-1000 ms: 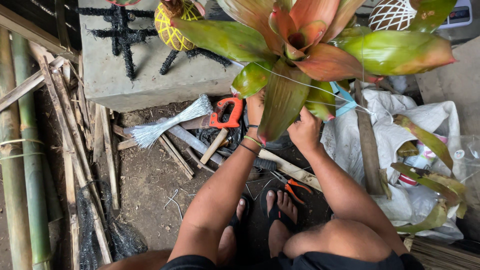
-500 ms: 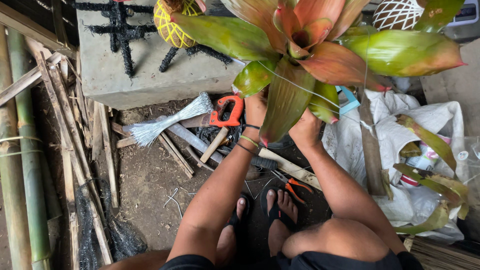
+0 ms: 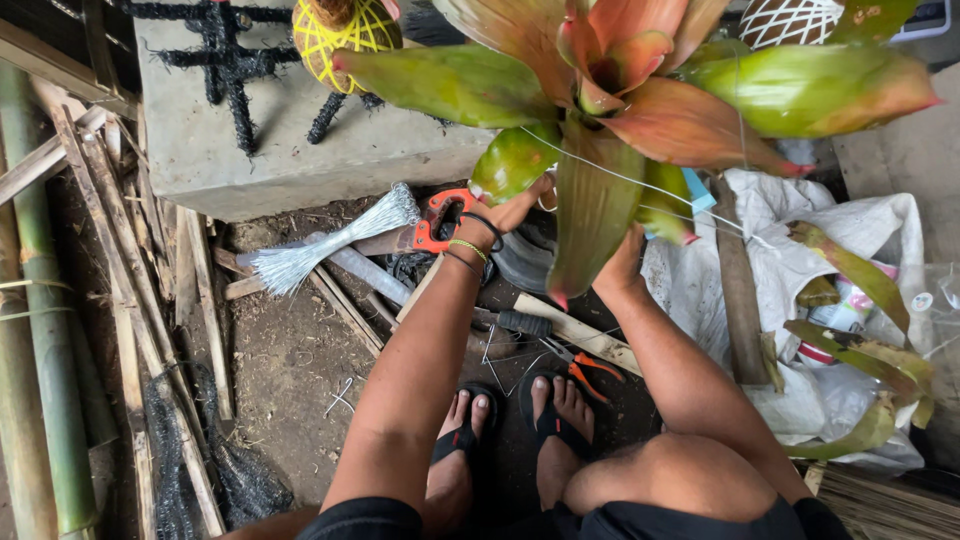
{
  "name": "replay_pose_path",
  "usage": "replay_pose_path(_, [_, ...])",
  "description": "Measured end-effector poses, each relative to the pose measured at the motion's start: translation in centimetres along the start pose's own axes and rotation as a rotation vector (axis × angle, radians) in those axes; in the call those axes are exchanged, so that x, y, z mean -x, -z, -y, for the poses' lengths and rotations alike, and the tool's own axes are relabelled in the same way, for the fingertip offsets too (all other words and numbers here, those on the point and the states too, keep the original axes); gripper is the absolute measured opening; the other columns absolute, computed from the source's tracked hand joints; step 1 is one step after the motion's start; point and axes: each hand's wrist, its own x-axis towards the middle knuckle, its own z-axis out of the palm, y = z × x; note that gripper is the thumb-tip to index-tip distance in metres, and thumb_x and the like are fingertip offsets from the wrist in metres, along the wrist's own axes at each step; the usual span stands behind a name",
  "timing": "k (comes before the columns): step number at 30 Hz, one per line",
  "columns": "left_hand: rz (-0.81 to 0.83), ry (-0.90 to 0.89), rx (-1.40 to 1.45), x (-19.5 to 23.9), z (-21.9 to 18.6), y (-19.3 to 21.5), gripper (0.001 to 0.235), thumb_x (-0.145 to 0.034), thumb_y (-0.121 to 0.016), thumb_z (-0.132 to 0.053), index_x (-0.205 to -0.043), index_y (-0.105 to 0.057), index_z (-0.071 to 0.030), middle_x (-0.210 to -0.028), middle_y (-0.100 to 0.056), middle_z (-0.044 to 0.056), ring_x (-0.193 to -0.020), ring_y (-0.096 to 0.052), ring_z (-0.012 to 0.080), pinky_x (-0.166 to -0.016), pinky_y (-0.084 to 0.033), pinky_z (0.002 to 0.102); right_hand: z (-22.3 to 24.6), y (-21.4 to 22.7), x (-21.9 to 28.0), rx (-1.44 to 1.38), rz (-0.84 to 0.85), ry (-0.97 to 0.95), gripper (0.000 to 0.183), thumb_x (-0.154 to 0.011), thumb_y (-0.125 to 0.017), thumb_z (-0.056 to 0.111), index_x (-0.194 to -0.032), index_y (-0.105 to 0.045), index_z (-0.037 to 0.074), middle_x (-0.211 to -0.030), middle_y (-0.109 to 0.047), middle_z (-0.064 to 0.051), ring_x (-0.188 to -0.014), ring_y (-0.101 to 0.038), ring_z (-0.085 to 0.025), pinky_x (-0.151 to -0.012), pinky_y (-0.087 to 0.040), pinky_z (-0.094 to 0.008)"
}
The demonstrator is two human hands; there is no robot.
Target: The person secures a small bromeliad plant to a decorative frame using thin wire, threading the wire through the frame and around the plant's base, then twisting and cutting the wire with pliers.
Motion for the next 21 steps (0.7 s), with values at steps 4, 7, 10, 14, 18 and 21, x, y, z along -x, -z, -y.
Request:
replay_pose_path(4, [-0.156, -0.048, 0.048, 0.6, -2.2, 0.8, 0.032, -0.096, -0.055, -0.032, -0.11, -0.071, -0.008, -0.111, -0.072, 0.013, -0.102, -0.064, 0.0346, -0.091, -0.049, 0.046, 1.5, 0.2, -1.0, 0.094, -0.044, 0.056, 0.012, -0.092, -0.072, 0.008, -0.102, -0.069, 0.003, -0.094, -0.07, -0.01, -0.085, -0.07, -0.032, -0.075, -0.053, -0.043])
replay_pose_path(7, [-0.111, 0.061, 0.166, 0.9, -3.4, 1.8, 0.034, -0.095, -0.056, -0.034, -0.11, -0.071, -0.008, -0.109, -0.073, 0.012, -0.1, -0.066, 0.0322, -0.09, -0.05, 0.044, 2.1, 0.7, -1.8, 0.092, -0.086, 0.074, 0.011, -0.091, -0.071, 0.006, -0.101, -0.069, 0.002, -0.093, -0.07, -0.012, -0.085, -0.069, -0.033, -0.075, -0.053, -0.043])
replay_pose_path(10, [0.02, 0.137, 0.196, 0.6, -3.7, 2.6, 0.033, -0.1, -0.052, -0.034, -0.114, -0.071, -0.012, -0.109, -0.073, 0.01, -0.103, -0.068, 0.029, -0.094, -0.051, 0.042, 2.3, 1.3, -1.9, 0.031, -0.06, 0.048, 0.008, -0.091, -0.071, 0.004, -0.099, -0.07, 0.002, -0.093, -0.07, -0.012, -0.085, -0.069, -0.033, -0.075, -0.053, -0.042])
replay_pose_path(14, [0.03, 0.004, 0.581, 1.1, -4.2, 2.8, 0.061, -0.075, -0.081, -0.032, -0.128, -0.064, -0.008, -0.125, -0.07, 0.013, -0.119, -0.064, 0.0333, -0.105, -0.048, 0.041, 1.4, 2.1, -1.7, 0.013, 0.033, 0.158, 0.021, -0.08, -0.073, 0.008, -0.1, -0.072, 0.002, -0.096, -0.073, -0.013, -0.086, -0.07, -0.034, -0.076, -0.054, -0.044])
replay_pose_path(18, [0.065, 0.082, 0.299, 0.3, -5.0, 2.5, 0.091, -0.062, -0.094, -0.037, -0.137, -0.052, -0.005, -0.133, -0.062, 0.016, -0.127, -0.055, 0.0353, -0.111, -0.04, 0.042, 0.8, 2.5, -1.9, 0.006, 0.038, 0.13, 0.021, -0.084, -0.073, 0.01, -0.103, -0.072, 0.002, -0.098, -0.072, -0.013, -0.088, -0.069, -0.033, -0.078, -0.053, -0.044])
replay_pose_path(21, [-0.075, 0.091, 0.132, 1.1, -6.1, 1.3, 0.096, -0.06, -0.094, -0.048, -0.137, -0.054, -0.007, -0.137, -0.06, 0.018, -0.131, -0.052, 0.0383, -0.112, -0.039, 0.045, 0.0, 2.5, -2.3, -0.045, 0.074, 0.042, 0.021, -0.087, -0.073, 0.012, -0.106, -0.071, 0.002, -0.1, -0.072, -0.013, -0.091, -0.069, -0.032, -0.079, -0.053, -0.043])
